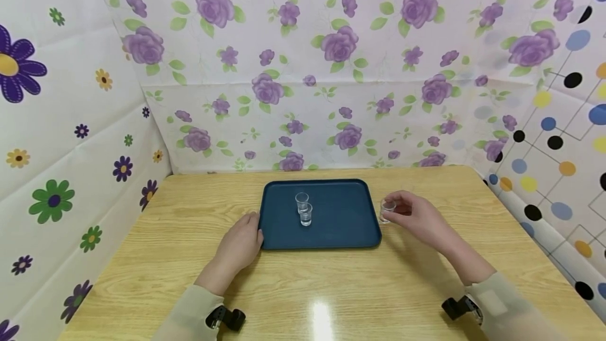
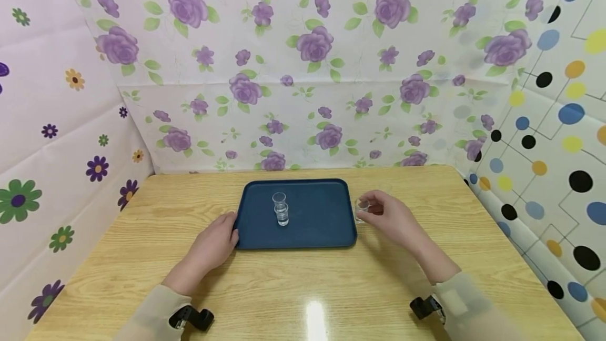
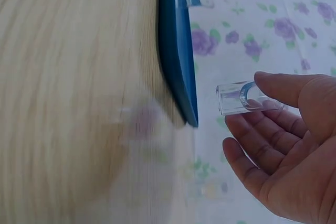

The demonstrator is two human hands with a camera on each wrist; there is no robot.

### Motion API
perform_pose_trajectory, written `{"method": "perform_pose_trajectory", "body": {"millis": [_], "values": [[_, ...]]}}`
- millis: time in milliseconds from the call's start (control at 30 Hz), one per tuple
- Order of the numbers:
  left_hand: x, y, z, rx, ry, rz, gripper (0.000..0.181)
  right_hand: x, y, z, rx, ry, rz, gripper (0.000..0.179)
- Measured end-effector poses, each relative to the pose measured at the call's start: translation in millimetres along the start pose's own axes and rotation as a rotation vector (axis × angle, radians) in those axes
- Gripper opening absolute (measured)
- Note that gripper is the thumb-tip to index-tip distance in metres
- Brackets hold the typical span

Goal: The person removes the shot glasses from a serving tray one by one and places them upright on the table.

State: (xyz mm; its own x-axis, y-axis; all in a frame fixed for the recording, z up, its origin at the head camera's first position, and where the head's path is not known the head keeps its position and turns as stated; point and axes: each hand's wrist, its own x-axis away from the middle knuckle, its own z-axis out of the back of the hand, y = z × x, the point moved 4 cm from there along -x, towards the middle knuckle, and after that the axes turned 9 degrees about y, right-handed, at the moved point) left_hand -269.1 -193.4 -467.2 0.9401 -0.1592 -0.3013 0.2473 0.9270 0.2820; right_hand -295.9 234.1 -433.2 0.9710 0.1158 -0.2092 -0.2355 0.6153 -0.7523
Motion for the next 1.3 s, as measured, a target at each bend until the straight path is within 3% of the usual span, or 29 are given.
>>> {"method": "perform_pose_trajectory", "body": {"millis": [400,733,1300], "values": [[-3.5,-0.1,2.0,-0.009,-0.005,-0.006,0.051,8.6,29,37,0.083,0.055,-0.026,0.052],[-3.0,-1.1,1.6,-0.012,-0.009,-0.003,0.051,-0.2,59,62,0.099,0.104,-0.073,0.055],[1.1,2.4,1.0,0.011,-0.024,0.009,0.052,-29.6,87,69,0.069,0.101,-0.128,0.062]]}}
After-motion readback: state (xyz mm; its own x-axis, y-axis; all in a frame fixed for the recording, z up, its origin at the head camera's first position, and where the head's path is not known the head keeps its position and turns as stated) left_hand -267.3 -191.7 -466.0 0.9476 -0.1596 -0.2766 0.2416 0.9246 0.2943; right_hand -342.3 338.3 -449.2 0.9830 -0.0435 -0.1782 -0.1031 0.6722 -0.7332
